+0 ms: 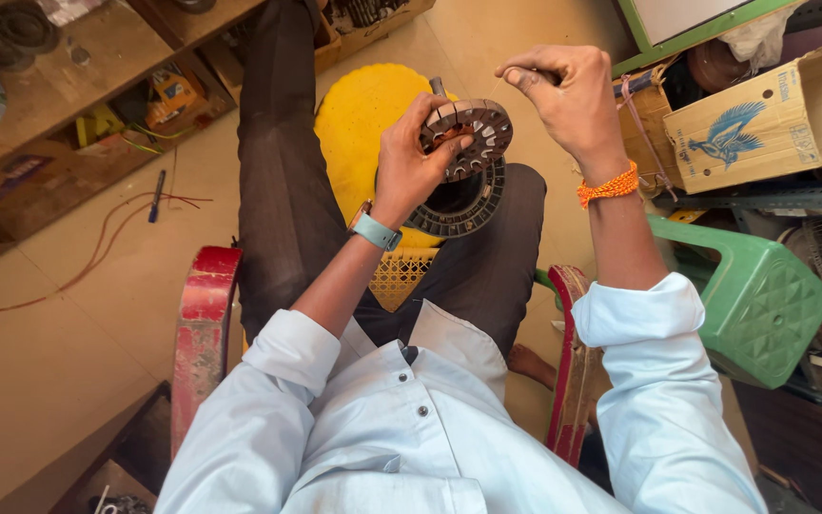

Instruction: The person holds a cylindrical electrical component and repeatedly inserts and removes a thin wire into its slots. The person rotates the component to access different slots while continuing the insertion and removal actions.

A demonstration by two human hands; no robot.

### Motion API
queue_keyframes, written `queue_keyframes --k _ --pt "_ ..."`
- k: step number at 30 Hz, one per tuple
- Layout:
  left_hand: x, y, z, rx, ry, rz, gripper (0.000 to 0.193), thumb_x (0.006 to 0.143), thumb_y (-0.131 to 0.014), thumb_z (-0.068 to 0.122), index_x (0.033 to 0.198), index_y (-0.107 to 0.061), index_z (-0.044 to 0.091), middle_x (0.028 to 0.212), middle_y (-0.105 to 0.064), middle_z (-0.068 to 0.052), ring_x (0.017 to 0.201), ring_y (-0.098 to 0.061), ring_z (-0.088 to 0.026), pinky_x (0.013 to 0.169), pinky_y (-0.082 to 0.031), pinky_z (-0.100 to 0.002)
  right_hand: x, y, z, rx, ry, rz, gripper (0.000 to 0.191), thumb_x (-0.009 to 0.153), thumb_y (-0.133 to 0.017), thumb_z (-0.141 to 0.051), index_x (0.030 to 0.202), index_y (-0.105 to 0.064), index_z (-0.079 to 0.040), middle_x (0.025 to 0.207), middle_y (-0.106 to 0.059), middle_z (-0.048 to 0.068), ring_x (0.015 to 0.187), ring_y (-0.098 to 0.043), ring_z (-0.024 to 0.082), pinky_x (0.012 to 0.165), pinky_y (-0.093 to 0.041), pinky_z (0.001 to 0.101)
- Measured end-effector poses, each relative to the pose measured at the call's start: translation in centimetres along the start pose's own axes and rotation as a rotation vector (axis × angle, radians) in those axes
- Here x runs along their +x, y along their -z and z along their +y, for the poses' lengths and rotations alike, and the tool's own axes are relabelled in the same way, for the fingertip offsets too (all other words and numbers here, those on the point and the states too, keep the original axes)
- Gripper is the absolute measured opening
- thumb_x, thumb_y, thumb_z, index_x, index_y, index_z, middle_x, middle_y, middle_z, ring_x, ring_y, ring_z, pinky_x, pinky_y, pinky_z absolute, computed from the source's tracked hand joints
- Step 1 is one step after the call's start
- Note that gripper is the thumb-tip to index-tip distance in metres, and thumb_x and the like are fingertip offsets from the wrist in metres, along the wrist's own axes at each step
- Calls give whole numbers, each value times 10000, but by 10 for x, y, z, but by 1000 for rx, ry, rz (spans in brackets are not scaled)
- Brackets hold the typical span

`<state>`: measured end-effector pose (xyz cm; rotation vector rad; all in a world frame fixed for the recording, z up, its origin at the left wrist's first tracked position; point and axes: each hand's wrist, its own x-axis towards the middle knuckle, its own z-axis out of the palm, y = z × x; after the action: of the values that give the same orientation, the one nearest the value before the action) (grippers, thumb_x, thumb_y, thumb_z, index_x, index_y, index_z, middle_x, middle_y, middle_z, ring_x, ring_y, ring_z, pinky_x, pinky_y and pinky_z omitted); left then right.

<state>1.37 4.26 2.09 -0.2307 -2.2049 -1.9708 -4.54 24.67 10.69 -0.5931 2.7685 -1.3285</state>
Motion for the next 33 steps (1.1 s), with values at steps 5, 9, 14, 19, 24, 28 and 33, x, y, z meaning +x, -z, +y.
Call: queue_keyframes --k 5,9,14,19,24,28,33 --pt "-1 2 -2 -36 15 -22 345 829 -855 113 1054 -606 36 923 -736 -95 829 -748 -206 776 -576 -318 14 -6 15 -205 -28 -63 106 1002 -741 -106 1046 -808 -37 923 -778 114 794 -729 185 744 -549 305" --pt "-1 2 -4 -53 28 -14 325 810 -856 104 1016 -618 26 898 -736 -86 817 -742 -169 763 -578 -312 46 -25 37 -253 11 -155 120 936 -764 -156 1020 -807 -82 898 -761 123 803 -743 200 743 -566 322" --pt "2 2 -6 -139 127 -51 525 844 -872 109 1202 -488 83 1063 -760 -92 987 -763 -184 858 -597 -309 69 -49 54 -345 82 -419 145 856 -807 -175 965 -816 -80 859 -750 149 774 -698 276 738 -534 369" --pt "12 15 -15 -663 563 -204 890 802 -844 79 1447 -244 200 1234 -716 -88 1136 -688 -197 971 -575 -345 72 -54 41 -251 92 -392 162 849 -810 -176 982 -811 -84 775 -696 112 678 -645 225 644 -492 351" --pt "10 18 -18 -729 515 -195 873 853 -847 74 1513 -286 184 1213 -662 -83 1155 -658 -208 1006 -572 -367 45 -38 -2 -162 92 -145 155 924 -827 -176 995 -801 -41 691 -590 42 632 -538 123 571 -402 308" --pt "11 17 -18 -718 498 -210 789 849 -846 88 1459 -353 172 1228 -668 -66 1135 -658 -186 990 -571 -338 13 -27 -34 -104 -33 -69 103 933 -813 -103 955 -776 -10 668 -567 40 612 -472 86 561 -357 289" --pt "13 19 -20 -699 500 -248 588 859 -826 109 1336 -481 116 1245 -609 -28 1124 -632 -152 942 -574 -315 -12 -27 -52 -17 -110 18 46 921 -800 -37 947 -769 -15 682 -573 -5 620 -456 53 549 -353 265"
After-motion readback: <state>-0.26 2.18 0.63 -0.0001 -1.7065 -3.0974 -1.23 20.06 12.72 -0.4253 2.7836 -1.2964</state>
